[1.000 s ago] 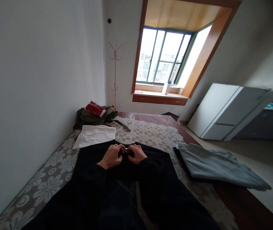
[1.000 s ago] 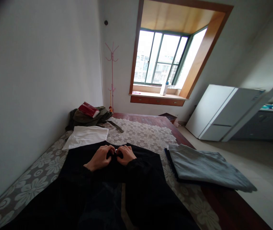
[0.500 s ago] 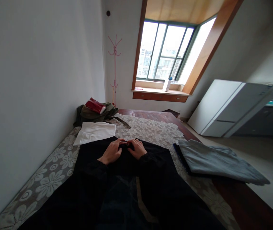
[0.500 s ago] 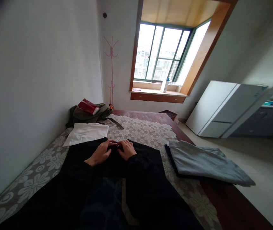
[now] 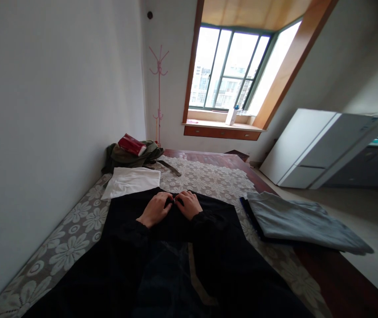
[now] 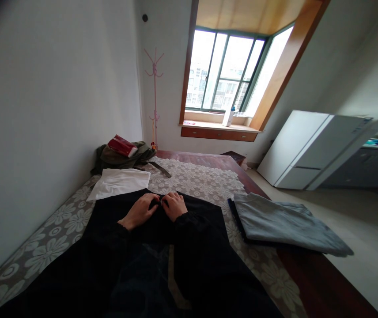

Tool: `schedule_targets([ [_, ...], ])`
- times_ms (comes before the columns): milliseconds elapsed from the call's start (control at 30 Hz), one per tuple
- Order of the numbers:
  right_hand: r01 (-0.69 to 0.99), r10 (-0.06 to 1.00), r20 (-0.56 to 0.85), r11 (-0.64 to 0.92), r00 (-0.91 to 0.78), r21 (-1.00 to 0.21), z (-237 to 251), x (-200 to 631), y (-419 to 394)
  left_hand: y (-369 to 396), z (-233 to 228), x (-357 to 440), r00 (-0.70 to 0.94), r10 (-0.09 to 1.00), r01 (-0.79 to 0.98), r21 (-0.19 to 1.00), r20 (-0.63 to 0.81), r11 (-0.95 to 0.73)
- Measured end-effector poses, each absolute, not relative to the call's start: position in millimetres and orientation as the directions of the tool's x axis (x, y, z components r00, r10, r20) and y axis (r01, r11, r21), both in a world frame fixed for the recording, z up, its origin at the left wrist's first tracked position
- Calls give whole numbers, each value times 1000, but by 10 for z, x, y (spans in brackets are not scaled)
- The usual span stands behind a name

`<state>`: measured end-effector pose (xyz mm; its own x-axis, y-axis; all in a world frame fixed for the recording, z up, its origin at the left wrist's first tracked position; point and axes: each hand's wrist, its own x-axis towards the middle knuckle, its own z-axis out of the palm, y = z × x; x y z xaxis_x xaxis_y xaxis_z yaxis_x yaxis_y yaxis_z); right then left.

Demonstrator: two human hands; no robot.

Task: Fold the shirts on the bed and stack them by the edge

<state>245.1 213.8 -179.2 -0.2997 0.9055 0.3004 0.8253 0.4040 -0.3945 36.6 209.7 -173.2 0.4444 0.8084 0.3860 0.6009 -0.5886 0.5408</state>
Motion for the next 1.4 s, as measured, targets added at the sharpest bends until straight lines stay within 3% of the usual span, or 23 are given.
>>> schedule_targets([
  [533,807,898,320,420,-303,-416,-1850,2497,2179,2070,-1683,369,491,786,602,505,376,-618],
  [933,779,935,321,313,-151,-543,-1948,2560,2382,2068,-1684,367,579,753,616,438,312,-655],
  [1400,740,938,311,319,-156,-593,-1949,2570,2376,2081,-1707,365,585,759,638,416,285,-648],
])
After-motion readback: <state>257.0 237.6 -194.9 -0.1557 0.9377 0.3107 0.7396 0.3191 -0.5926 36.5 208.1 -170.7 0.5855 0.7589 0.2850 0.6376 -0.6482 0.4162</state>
